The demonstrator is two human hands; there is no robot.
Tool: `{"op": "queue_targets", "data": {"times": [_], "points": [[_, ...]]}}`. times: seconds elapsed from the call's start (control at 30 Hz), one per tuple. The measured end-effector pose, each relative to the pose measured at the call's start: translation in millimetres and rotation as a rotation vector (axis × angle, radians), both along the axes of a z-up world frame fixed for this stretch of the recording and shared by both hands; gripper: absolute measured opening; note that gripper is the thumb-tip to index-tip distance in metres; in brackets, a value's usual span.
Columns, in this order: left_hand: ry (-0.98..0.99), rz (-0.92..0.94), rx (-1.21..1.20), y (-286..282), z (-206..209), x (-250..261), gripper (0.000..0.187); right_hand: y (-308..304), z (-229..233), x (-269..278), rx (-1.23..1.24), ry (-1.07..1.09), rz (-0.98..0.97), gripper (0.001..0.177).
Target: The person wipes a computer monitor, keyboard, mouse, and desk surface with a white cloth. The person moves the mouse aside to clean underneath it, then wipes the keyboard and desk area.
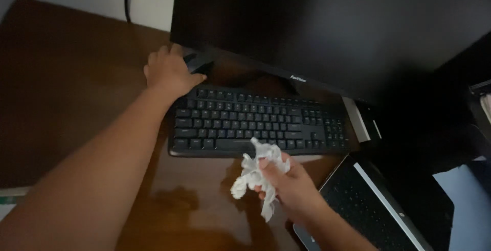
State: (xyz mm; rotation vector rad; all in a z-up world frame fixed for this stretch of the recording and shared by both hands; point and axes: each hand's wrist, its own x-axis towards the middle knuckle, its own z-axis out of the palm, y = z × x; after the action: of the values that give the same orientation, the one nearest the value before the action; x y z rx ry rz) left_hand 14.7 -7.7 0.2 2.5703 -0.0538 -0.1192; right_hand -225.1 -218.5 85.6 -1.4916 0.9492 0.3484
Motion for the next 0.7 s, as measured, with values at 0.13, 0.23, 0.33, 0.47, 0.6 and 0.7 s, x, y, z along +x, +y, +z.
{"op": "queue_targets", "data": {"times": [0.13, 0.23, 0.33, 0.47, 0.6, 0.7], "points": [[0.182, 0.007, 0.199, -4, 9, 17, 0.088, -6, -6, -5, 0.115, -0.123, 0.093, 0.019], [0.083, 0.024, 0.197, 16, 12, 13, 0.085, -4, 5, -6, 0.069, -0.072, 0.148, 0.032], [0.131, 0.115, 0.099, 46, 29, -14, 0.080, -4, 9, -8, 0.031, -0.087, 0.150, 0.029], [0.129, 0.245, -0.173, 79, 45, -63, 0.099, -7, -1, -8, 0.111, -0.110, 0.115, 0.026], [0.039, 0.341, -0.205, 90, 43, -103, 0.092, 4, -1, -7, 0.124, -0.023, 0.081, 0.041], [-0.083, 0.342, -0.251, 89, 28, -133, 0.064, -6, -29, -12, 0.419, -0.341, 0.287, 0.016]]}}
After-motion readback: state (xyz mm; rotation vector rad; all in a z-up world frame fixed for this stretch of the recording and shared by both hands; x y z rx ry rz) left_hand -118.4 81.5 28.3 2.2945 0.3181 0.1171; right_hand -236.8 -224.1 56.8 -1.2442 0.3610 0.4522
